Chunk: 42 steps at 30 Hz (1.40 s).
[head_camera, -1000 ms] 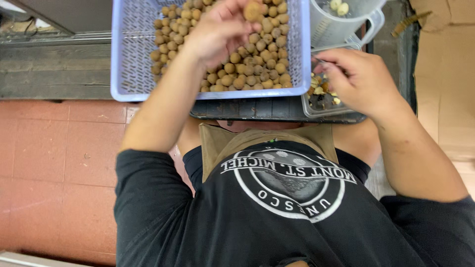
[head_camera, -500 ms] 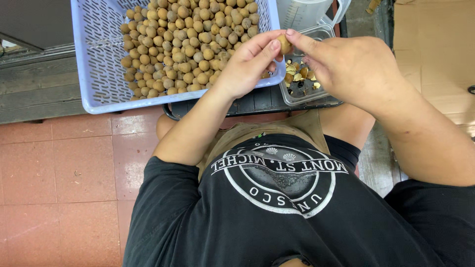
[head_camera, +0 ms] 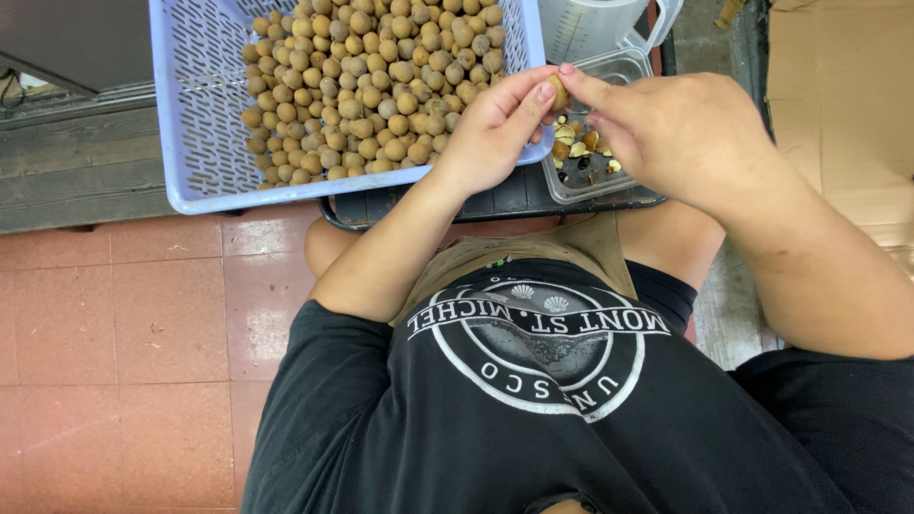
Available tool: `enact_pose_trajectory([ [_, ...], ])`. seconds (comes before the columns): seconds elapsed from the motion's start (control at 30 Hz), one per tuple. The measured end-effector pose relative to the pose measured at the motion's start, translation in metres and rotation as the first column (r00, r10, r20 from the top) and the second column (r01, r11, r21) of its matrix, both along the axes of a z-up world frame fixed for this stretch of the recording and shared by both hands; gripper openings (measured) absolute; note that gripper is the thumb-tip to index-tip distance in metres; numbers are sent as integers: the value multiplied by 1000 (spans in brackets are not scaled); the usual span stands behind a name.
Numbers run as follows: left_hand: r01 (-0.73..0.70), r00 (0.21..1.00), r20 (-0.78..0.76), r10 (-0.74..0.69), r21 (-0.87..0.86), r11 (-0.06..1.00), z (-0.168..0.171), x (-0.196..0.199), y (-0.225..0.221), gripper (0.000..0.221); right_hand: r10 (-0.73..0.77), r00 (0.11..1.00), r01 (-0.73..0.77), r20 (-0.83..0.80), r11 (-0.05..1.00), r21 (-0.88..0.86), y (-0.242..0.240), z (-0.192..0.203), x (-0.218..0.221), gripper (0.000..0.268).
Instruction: The person sits on the floor and peels small brown nuts one by one using a small metal tool. They remove the outer shell and place the peeled nut into a clear plastic container while discarding the shells into a separate tray.
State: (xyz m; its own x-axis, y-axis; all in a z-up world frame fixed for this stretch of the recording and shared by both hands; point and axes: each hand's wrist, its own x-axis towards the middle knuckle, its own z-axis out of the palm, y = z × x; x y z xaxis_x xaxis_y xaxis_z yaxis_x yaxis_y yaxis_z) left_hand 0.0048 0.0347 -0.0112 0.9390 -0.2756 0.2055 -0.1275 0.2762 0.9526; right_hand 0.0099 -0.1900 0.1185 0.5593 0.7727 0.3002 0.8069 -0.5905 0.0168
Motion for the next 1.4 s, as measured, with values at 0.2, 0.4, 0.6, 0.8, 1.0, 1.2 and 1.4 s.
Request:
enact_pose_trajectory([
  [0.2, -60, 998, -35, 59, -15, 998, -4, 1, -13, 39, -65, 986, 44, 156, 990, 135, 3, -33, -3, 43],
  [0.4, -10, 995, 94, -38, 465, 885, -10, -12, -32, 34, -115, 989, 139, -90, 930, 341, -11, -50, 12, 29],
  [0.6, 129, 991, -35, -125, 131, 983, 4, -14, -24, 37, -118, 808, 231, -578, 964, 127, -35, -57, 32, 34],
  [0.8, -95, 986, 161, 31, 405, 909, 27, -25, -29, 33, -202, 662, 361, -722, 930, 71, -37, -66, 18, 41],
  [1.0, -392, 887, 445, 124, 584, 711, 41, -28, -40, 28, -118, 412, 466, -903, 880, 98, -47, -66, 13, 25],
  [1.2, -294, 923, 380, 68, 577, 762, 43, -34, -43, 30, -122, 733, 380, -669, 890, 254, -50, -67, -4, 17],
  [1.4, -346, 912, 406, 56, 690, 635, 31, -32, -53, 32, -164, 746, 415, -645, 872, 258, -55, -69, -11, 15],
])
